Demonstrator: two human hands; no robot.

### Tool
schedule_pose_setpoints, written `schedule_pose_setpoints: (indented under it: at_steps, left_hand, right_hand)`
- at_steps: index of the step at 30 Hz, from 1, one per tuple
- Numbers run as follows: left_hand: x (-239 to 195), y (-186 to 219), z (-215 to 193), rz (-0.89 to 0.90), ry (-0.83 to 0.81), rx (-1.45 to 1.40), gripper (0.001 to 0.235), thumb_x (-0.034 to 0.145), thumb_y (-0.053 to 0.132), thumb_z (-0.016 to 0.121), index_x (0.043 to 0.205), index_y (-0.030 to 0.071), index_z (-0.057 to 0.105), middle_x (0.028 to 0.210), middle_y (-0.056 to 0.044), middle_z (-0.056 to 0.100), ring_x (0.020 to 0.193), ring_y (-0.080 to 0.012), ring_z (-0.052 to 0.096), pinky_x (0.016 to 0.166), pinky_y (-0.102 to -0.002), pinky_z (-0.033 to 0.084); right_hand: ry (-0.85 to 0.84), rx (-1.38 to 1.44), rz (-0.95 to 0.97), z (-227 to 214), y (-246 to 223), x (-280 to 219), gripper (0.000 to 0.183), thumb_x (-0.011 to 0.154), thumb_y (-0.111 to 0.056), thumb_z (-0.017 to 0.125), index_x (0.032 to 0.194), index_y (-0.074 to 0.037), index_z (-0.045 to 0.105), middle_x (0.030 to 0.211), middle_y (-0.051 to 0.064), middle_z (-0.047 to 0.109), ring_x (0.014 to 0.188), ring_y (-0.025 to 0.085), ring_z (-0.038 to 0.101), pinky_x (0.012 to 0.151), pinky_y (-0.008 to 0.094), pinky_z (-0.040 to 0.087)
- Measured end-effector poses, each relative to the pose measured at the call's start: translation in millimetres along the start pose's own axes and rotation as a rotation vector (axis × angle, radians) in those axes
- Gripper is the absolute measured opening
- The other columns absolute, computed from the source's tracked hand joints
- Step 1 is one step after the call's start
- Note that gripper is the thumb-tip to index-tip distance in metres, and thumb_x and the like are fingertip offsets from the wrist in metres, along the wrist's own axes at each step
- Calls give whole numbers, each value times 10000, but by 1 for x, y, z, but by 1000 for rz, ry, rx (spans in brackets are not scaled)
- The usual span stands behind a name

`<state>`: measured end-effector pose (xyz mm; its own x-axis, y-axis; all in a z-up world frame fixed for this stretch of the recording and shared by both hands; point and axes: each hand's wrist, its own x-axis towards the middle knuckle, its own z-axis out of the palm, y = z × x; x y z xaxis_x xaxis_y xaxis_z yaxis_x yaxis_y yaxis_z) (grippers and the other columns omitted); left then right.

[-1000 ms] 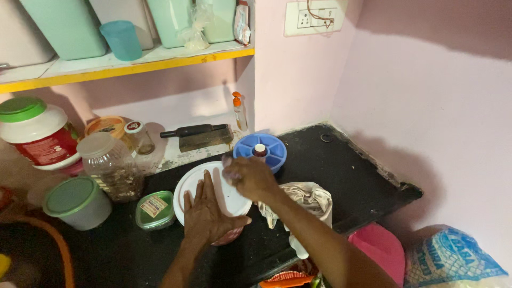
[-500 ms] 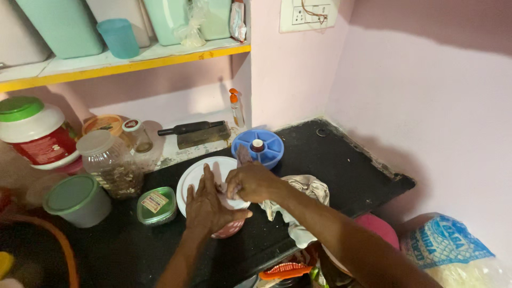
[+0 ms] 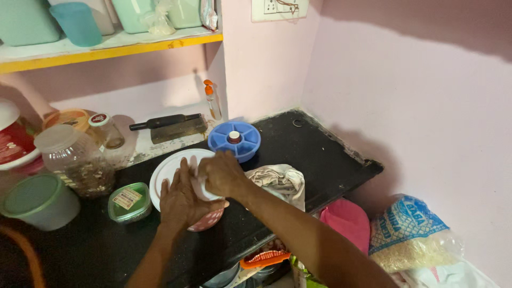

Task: The person wipes the lid of a white plastic container with a cloth on a kitchen counter. They then place the container on a shelf and continue wiping other containers and lids with the cloth.

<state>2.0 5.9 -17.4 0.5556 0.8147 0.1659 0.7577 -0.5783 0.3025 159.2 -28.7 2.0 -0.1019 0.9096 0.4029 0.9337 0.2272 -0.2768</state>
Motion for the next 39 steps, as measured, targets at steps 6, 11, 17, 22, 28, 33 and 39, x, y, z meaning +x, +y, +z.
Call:
schedule_pose_setpoints:
  at_steps: [6,11,17,22,28,33,39]
  left_hand:
    - [-1,1,-2,45,53,60,1582,475,887,799,1570,52,19,1635,-189,286,1480,-321,350,1181,-553,242]
    - [2,5,-6,-43,-99,31,1633,506,891,770,1620,44,-71,1553,-149,416,1517,-278,342,1267,-519,200]
    - [-2,0,3,-8,-38,17,1598,519,854,795,1611,18,-19,1530,-157,453,1519,-308,309,1224,-558,194]
    - [-3,4,5,-14,44,-5,1567,480,858,817,1588,16,98,1563,-207,387,1480,-321,355,1220,-532,222]
    - [-4,3,2,26,-13,60,1517,501,863,804,1566,10,142,1581,-201,339,1499,-312,306,1197,-553,218]
    - [-13,17,-4,44,100,39,1220,548,838,777,1480,131,431,1575,-174,384,1488,-354,325,1175,-606,233]
    - [-22,12,-4,171,175,39,885,634,780,751,1306,210,659,1504,-168,488,1423,-411,411,1153,-644,250]
  right_hand:
    - [129,-98,76,-8,11,3,98,775,-87,782,767,-184,792,985,-16,755,1053,268,631,932,457,411]
    - [-53,53,5,5,1,-11,143,734,-88,812,810,-210,806,1024,-63,748,1003,208,618,1069,587,217]
    - [65,-32,-40,11,-6,-20,129,733,-91,786,797,-202,796,1010,-50,750,936,213,617,923,449,403]
    - [33,13,108,-4,3,-13,156,738,-92,733,816,-207,805,1017,-27,744,962,263,604,878,475,409]
    - [16,214,90,4,2,-21,174,755,-73,721,857,-183,810,1005,7,780,1002,223,713,1122,629,117]
    - [627,479,439,14,-10,-17,216,840,-96,710,1045,-142,763,1120,48,726,1024,287,712,936,429,555]
    - [539,560,382,17,2,-26,323,893,-114,690,1210,-173,699,1205,59,665,1060,279,714,939,389,564]
